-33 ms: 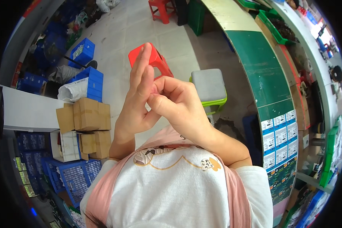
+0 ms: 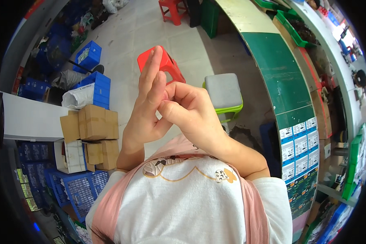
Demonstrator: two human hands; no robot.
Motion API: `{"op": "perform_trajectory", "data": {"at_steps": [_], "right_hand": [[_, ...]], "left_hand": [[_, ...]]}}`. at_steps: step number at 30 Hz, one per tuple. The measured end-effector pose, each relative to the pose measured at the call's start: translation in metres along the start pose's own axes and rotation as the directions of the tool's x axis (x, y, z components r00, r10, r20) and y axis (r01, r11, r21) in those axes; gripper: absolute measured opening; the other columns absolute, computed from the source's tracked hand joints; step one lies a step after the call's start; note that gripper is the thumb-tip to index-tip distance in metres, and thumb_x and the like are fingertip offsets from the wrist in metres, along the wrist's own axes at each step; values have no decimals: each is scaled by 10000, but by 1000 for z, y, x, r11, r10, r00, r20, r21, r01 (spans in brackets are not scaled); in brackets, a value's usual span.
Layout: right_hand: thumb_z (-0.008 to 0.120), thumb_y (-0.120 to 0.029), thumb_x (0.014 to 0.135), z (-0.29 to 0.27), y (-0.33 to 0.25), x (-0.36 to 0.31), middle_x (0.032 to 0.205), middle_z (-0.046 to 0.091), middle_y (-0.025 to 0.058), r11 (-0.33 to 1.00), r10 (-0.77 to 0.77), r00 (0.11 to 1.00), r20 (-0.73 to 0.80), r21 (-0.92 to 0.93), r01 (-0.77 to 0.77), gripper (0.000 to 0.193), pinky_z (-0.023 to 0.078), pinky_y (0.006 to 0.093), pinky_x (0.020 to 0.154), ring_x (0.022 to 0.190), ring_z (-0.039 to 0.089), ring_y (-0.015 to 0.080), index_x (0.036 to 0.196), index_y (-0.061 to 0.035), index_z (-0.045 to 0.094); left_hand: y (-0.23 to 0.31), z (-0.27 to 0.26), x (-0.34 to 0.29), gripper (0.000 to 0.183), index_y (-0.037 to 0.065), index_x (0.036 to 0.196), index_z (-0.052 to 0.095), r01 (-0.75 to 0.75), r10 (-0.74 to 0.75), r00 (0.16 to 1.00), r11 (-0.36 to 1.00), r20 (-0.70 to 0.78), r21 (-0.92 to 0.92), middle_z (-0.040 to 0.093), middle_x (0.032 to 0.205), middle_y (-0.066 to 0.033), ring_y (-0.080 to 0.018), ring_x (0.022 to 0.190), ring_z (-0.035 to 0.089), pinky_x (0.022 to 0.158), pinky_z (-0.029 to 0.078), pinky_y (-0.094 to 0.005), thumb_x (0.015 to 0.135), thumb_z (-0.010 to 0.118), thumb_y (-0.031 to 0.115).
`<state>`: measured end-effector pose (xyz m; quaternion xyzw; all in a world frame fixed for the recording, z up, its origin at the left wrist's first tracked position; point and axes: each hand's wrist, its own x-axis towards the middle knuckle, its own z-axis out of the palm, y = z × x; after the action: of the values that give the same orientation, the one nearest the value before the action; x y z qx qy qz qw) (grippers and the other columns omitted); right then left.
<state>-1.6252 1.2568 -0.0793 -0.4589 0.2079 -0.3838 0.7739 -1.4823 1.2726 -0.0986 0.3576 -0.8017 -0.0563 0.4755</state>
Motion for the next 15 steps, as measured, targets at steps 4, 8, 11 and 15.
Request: {"op": "perform_trajectory", "data": {"at_steps": [4, 8, 11, 15], "right_hand": [[575, -114, 842, -1, 3, 0, 821, 582, 17, 999, -24, 998, 59, 31, 22, 138, 424, 211, 678, 739, 519, 66, 892, 14, 567], [600, -108, 863, 2, 3, -4, 813, 589, 24, 994, -108, 990, 95, -15, 110, 139, 444, 213, 674, 750, 547, 81, 907, 19, 568], [609, -100, 854, 5, 5, -4, 808, 588, 20, 980, -185, 981, 52, -65, 188, 130, 442, 215, 661, 730, 544, 81, 889, 20, 572], [635, -60, 822, 4, 6, -5, 812, 583, 32, 929, -300, 954, 12, -222, 295, 114, 438, 216, 640, 720, 537, 86, 881, 18, 578]], "left_hand": [[5, -4, 0, 958, 164, 1444, 146, 102, -84, 993, 956, 78, -274, 86, 1471, -249, -392, 1368, 81, 1072, 137, -459, 612, 532, -112], [9, -2, -3, 1044, 125, 1431, -103, 193, -128, 981, 732, 146, -654, 38, 1468, -272, -353, 1379, 46, 1068, 132, -399, 605, 479, -134], [15, -3, 0, 1057, 114, 1413, -178, 236, -169, 972, 673, 165, -701, 23, 1463, -285, -332, 1381, 43, 1064, 134, -379, 618, 473, -134], [20, -4, 2, 1055, 95, 1413, -170, 261, -192, 965, 641, 178, -722, 4, 1458, -297, -323, 1383, 33, 1059, 138, -374, 626, 497, -122]]}}
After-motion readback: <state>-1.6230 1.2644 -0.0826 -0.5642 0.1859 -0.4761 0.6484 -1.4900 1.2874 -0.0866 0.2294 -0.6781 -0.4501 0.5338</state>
